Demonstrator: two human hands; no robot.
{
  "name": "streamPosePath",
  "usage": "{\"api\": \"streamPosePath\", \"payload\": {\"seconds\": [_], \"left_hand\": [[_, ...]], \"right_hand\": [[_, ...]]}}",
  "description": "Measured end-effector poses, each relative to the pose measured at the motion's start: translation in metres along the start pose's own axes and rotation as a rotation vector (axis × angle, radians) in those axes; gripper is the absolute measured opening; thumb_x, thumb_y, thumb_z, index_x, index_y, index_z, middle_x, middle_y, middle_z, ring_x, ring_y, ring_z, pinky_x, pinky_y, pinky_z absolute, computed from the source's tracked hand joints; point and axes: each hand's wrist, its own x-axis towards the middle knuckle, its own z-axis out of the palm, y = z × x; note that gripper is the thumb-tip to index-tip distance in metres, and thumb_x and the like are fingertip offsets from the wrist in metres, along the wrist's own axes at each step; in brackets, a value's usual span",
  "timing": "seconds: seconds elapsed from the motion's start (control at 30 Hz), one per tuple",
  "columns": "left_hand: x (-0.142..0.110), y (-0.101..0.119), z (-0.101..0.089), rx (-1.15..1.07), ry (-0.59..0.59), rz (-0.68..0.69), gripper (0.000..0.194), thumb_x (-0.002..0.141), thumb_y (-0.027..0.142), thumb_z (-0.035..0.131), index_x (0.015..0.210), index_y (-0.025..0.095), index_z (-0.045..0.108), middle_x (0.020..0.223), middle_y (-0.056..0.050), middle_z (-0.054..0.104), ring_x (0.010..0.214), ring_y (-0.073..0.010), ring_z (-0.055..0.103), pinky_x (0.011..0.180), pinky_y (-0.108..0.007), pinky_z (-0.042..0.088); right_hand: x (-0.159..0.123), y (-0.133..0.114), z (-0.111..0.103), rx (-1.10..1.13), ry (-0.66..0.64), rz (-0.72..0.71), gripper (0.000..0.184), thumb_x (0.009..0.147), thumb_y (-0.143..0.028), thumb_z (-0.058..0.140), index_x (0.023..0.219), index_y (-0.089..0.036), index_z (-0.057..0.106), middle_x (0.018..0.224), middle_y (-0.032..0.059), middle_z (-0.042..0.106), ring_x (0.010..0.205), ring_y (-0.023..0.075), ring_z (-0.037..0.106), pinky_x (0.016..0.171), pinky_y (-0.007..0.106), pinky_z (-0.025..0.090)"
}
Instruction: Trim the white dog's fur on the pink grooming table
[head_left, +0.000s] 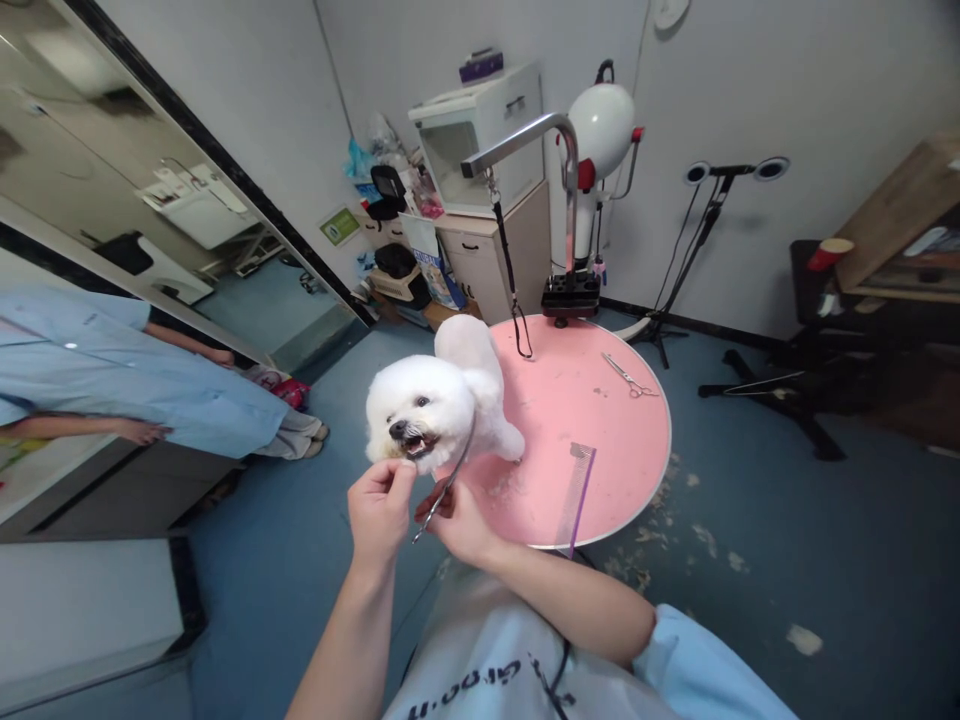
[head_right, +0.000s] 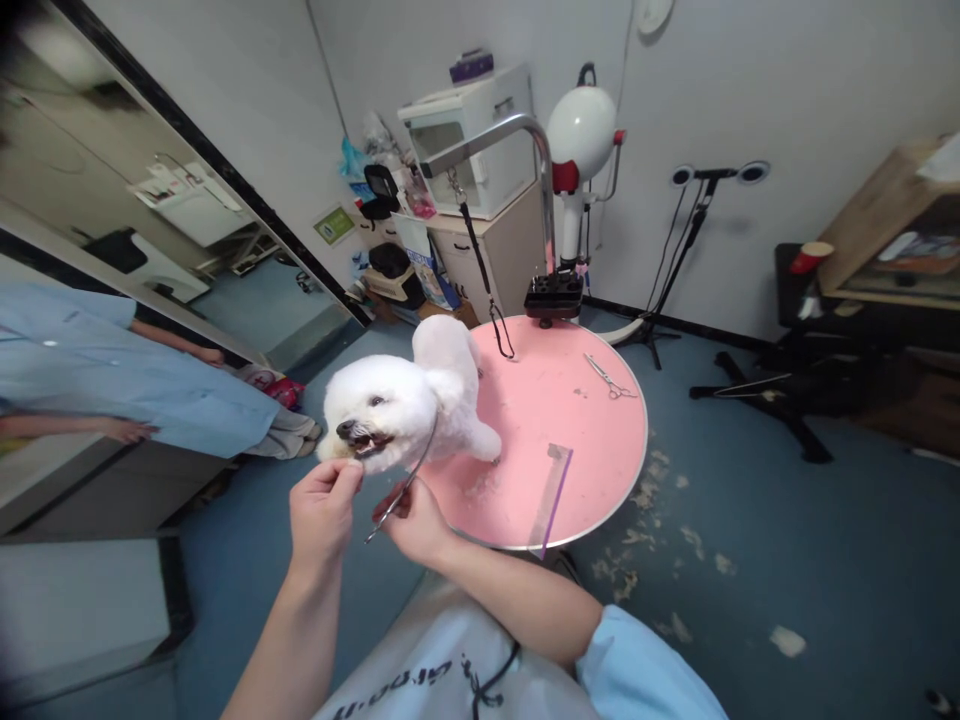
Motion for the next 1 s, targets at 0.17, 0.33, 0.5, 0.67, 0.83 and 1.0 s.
{"api": "streamPosePath", "payload": {"seconds": [0.17,0.33,0.5,0.67,0.83,1.0], "left_hand": [[0.001,-0.006,-0.002,-0.031,0.022,0.025,0.022,0.065,0.031,0.062,0.054,0.013,0.057,0.051,0.003,0.05,0.053,-0.0076,0.043,0.054,-0.018,0.036],[-0.001,-0.006,-0.002,-0.02,0.023,0.028,0.023,0.067,0.032,0.062,0.055,0.013,0.057,0.051,0.003,0.049,0.052,-0.0077,0.042,0.052,-0.019,0.035],[-0.002,-0.007,0.0,-0.039,0.024,0.034,0.022,0.067,0.032,0.062,0.057,0.013,0.058,0.052,0.003,0.049,0.053,-0.0079,0.042,0.053,-0.019,0.035],[-0.002,-0.006,0.001,-0.065,0.041,0.035,0.023,0.067,0.032,0.063,0.055,0.013,0.057,0.05,0.003,0.047,0.052,-0.0073,0.04,0.052,-0.019,0.033],[-0.004,-0.006,0.0,-0.062,0.05,0.019,0.022,0.066,0.032,0.063,0.057,0.013,0.059,0.052,0.003,0.049,0.053,-0.0077,0.042,0.054,-0.019,0.034],[-0.005,-0.006,-0.002,-0.071,0.048,0.022,0.022,0.066,0.032,0.063,0.056,0.013,0.058,0.051,0.003,0.047,0.052,-0.0072,0.04,0.053,-0.019,0.033]], "right_hand": [[0.003,-0.005,-0.019,-0.02,-0.103,0.068,0.05,0.053,-0.021,0.078,0.085,-0.023,0.04,0.074,-0.0044,0.061,0.072,0.0145,0.062,0.073,0.033,0.051],[-0.003,-0.011,-0.031,-0.01,-0.172,0.106,0.055,0.052,-0.029,0.083,0.086,-0.022,0.039,0.074,-0.0054,0.062,0.07,0.0127,0.062,0.074,0.032,0.051],[-0.004,-0.026,-0.036,-0.012,-0.221,0.092,0.055,0.051,-0.025,0.083,0.088,-0.022,0.042,0.077,-0.0063,0.061,0.073,0.012,0.063,0.073,0.03,0.05],[-0.005,-0.028,-0.041,-0.038,-0.218,0.136,0.056,0.05,-0.025,0.083,0.086,-0.022,0.04,0.07,-0.0071,0.061,0.066,0.0109,0.061,0.07,0.03,0.051],[-0.005,-0.031,-0.042,-0.04,-0.212,0.127,0.052,0.051,-0.018,0.079,0.088,-0.021,0.043,0.075,-0.0061,0.063,0.072,0.0118,0.064,0.073,0.03,0.051],[-0.001,-0.033,-0.041,-0.078,-0.179,0.126,0.051,0.051,-0.018,0.079,0.086,-0.021,0.042,0.068,-0.0073,0.062,0.064,0.0115,0.061,0.066,0.029,0.05]]}}
